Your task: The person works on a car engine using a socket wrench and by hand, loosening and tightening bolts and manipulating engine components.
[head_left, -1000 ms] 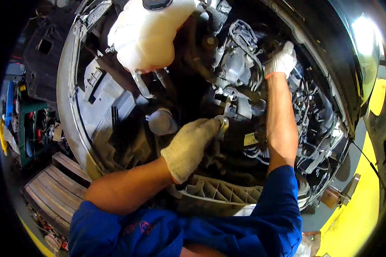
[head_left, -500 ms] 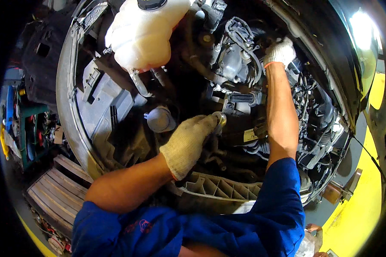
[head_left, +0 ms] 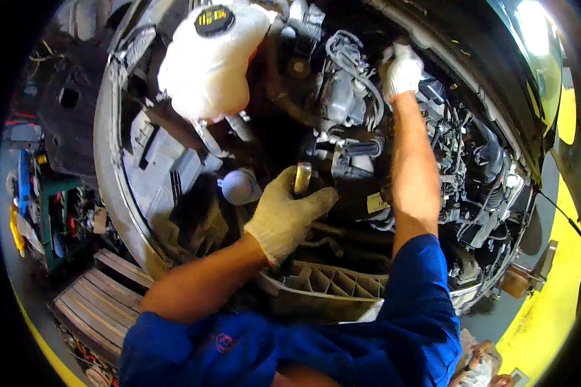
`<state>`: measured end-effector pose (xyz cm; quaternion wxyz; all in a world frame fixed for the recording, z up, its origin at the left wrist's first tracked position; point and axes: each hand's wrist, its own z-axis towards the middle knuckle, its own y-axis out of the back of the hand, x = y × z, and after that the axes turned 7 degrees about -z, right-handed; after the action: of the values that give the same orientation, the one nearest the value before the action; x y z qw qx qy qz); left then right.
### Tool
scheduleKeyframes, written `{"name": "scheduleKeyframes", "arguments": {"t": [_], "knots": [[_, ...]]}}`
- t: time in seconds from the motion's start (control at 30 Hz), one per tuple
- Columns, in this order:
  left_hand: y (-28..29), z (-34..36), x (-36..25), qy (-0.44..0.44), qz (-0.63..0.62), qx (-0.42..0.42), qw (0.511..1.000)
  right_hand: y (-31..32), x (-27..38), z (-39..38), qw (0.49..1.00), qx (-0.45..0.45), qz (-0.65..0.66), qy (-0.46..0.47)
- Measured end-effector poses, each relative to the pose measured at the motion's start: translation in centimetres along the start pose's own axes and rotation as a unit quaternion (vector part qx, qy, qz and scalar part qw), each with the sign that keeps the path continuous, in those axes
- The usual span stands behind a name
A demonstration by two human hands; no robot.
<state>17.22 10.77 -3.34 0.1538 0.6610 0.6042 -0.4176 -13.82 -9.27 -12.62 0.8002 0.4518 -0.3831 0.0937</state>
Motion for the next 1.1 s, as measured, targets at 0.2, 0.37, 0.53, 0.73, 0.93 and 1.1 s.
{"name": "scheduleKeyframes", "arguments": {"t": [0.2,0.37,0.53,0.73,0.93,1.1], "knots": [[-4.3,3.9,-0.6,-0.079,0.115,-0.009,0.99,3.7,-2.1,1.1,0.871,0.154,0.422,-0.199],[-7.5,9.0,2.9,-0.108,0.123,-0.037,0.986,-0.6,2.2,-2.1,0.939,-0.14,0.26,-0.176],[-9.1,10.2,0.8,-0.169,0.011,-0.058,0.984,1.4,-0.7,-0.5,0.977,-0.13,0.12,-0.117],[-4.3,14.7,-3.9,-0.048,-0.043,-0.094,0.993,3.2,-0.9,0.8,0.838,0.312,0.42,-0.155],[-1.5,16.3,-0.8,-0.118,0.111,-0.116,0.98,0.3,-1.2,-0.2,0.985,-0.159,-0.048,-0.045],[-2.4,7.6,-3.6,-0.055,0.019,-0.065,0.996,4.0,0.7,-0.3,0.874,0.259,0.385,-0.145]]}}
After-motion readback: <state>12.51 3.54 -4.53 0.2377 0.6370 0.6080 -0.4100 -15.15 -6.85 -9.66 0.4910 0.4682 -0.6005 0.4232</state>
